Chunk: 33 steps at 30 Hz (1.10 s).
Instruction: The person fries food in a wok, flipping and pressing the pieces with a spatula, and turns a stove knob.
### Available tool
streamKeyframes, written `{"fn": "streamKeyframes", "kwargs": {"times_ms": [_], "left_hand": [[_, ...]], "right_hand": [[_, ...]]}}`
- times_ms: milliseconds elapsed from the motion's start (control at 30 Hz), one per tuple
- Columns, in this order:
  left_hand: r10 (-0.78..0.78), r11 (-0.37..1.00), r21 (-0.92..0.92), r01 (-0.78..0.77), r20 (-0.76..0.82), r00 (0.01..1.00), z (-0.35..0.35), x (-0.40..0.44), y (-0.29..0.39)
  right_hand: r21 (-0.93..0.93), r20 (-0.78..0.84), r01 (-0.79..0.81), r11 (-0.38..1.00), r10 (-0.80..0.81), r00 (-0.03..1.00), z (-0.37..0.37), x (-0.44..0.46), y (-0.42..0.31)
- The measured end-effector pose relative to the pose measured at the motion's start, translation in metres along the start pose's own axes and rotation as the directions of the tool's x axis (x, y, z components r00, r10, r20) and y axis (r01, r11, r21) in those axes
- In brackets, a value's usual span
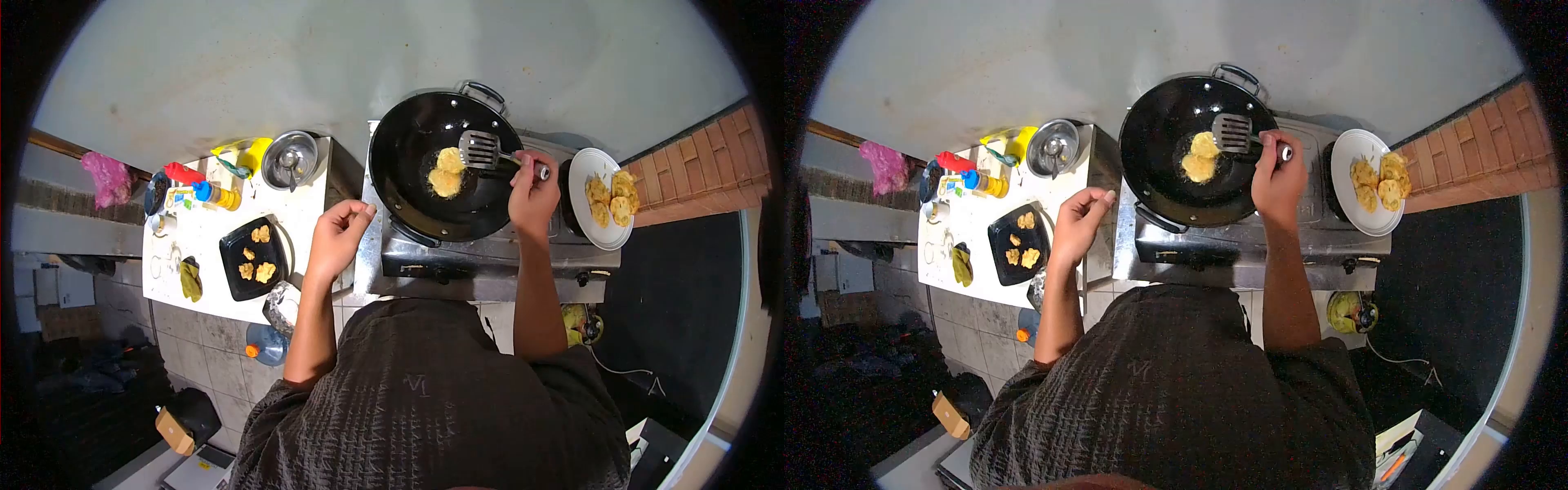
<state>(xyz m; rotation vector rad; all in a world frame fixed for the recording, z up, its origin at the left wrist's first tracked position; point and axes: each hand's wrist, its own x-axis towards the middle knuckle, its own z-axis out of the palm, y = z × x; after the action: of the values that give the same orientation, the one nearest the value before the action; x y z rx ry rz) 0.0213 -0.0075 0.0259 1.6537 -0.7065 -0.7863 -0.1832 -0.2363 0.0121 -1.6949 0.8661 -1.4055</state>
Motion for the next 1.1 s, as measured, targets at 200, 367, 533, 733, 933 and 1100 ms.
{"fn": "streamKeyframes", "kwargs": {"times_ms": [200,367,533,733,933,1100], "left_hand": [[0.001,1.000,0.009,-0.001,-0.002,1.000,0.001,-0.002,-0.001],[-0.010,1.000,0.011,0.010,-0.019,1.000,0.002,-0.003,0.001],[-0.050,0.998,0.025,0.049,0.028,0.998,-0.001,-0.006,0.002],[-0.043,0.998,0.053,0.042,0.010,0.999,-0.002,-0.007,0.004],[-0.004,1.000,0.013,0.004,-0.003,1.000,0.001,-0.005,0.001],[0.002,1.000,0.015,-0.002,-0.005,1.000,0.001,-0.004,0.000]], "right_hand": [[-0.308,-0.051,0.023,0.951,-0.040,0.998,0.007,0.013,-0.013],[-0.390,0.033,0.072,0.918,-0.064,0.997,0.020,0.022,-0.003],[-0.290,0.027,0.028,0.957,-0.021,0.999,0.032,0.029,0.008],[-0.304,-0.029,-0.022,0.952,0.014,0.999,0.037,0.031,-0.008],[-0.269,-0.046,-0.032,0.963,0.020,0.999,0.044,0.030,-0.020],[-0.240,-0.033,-0.023,0.970,0.016,0.999,0.051,0.029,-0.021]]}}
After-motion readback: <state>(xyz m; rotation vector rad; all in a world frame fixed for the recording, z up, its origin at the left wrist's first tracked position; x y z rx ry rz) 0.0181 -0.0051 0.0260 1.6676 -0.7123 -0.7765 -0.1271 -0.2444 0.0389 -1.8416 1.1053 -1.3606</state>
